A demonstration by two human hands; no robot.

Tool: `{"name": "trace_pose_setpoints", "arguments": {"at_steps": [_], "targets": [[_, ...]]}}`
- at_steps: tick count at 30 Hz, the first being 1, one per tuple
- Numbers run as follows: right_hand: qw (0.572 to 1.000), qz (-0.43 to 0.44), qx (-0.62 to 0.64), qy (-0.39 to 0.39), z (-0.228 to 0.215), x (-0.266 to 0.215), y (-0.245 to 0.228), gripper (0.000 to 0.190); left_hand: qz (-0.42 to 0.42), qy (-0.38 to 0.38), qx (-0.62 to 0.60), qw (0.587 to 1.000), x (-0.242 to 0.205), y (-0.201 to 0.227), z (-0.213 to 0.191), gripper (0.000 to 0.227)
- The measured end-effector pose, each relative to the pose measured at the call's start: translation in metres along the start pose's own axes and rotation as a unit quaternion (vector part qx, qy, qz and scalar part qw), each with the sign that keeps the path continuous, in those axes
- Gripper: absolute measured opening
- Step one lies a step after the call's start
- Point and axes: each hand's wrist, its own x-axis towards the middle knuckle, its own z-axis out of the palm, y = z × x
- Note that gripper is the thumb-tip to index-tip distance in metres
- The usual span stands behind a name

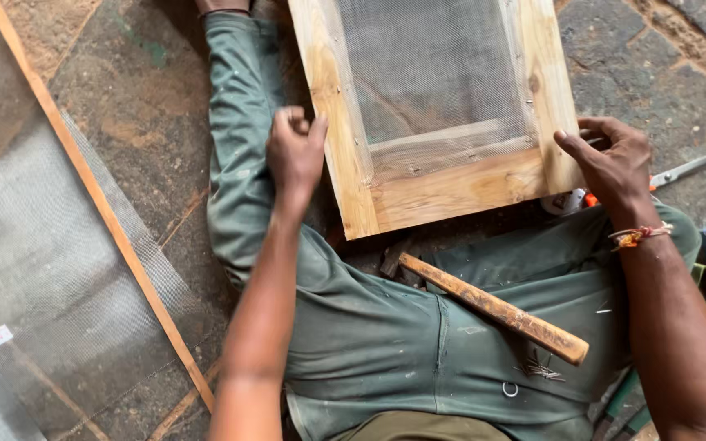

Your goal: The person sits on the floor and uses a hammer to drive nails through a mesh screen into a wooden frame. The person repeatedly picks up nails, positions them, and hammers them in to secure the screen along the frame's edges.

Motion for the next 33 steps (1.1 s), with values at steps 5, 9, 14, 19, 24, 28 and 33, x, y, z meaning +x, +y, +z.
{"name": "trace_pose_setpoints", "arguments": {"at_steps": [5, 9, 14, 19, 24, 28, 33], "targets": [[1.0, -0.003, -0.001, 0.004, 0.0, 0.004, 0.004, 0.043, -0.015, -0.007, 0.029, 0.999, 0.055, -0.008, 0.037, 0.064], [1.0, 0.015, -0.023, 0.001, 0.0, 0.005, 0.008, 0.043, -0.051, 0.003, -0.013, 0.999, 0.055, -0.021, 0.044, 0.058], [1.0, 0.013, -0.01, -0.005, 0.001, 0.008, 0.004, 0.042, -0.047, 0.098, -0.041, 0.993, 0.054, -0.032, 0.029, 0.042], [1.0, 0.016, -0.018, -0.005, 0.0, 0.009, 0.006, 0.04, 0.034, 0.043, -0.002, 0.998, 0.054, -0.031, 0.039, 0.058], [1.0, 0.012, -0.01, -0.006, -0.002, 0.009, 0.009, 0.04, -0.072, 0.083, -0.062, 0.992, 0.059, -0.041, 0.041, 0.036], [1.0, 0.015, -0.007, -0.008, 0.0, 0.01, 0.008, 0.041, -0.065, 0.089, -0.075, 0.991, 0.059, -0.047, 0.039, 0.031], [1.0, 0.012, -0.008, -0.017, -0.003, 0.007, 0.008, 0.043, -0.055, 0.018, -0.128, 0.99, 0.053, -0.041, 0.041, 0.037]]}}
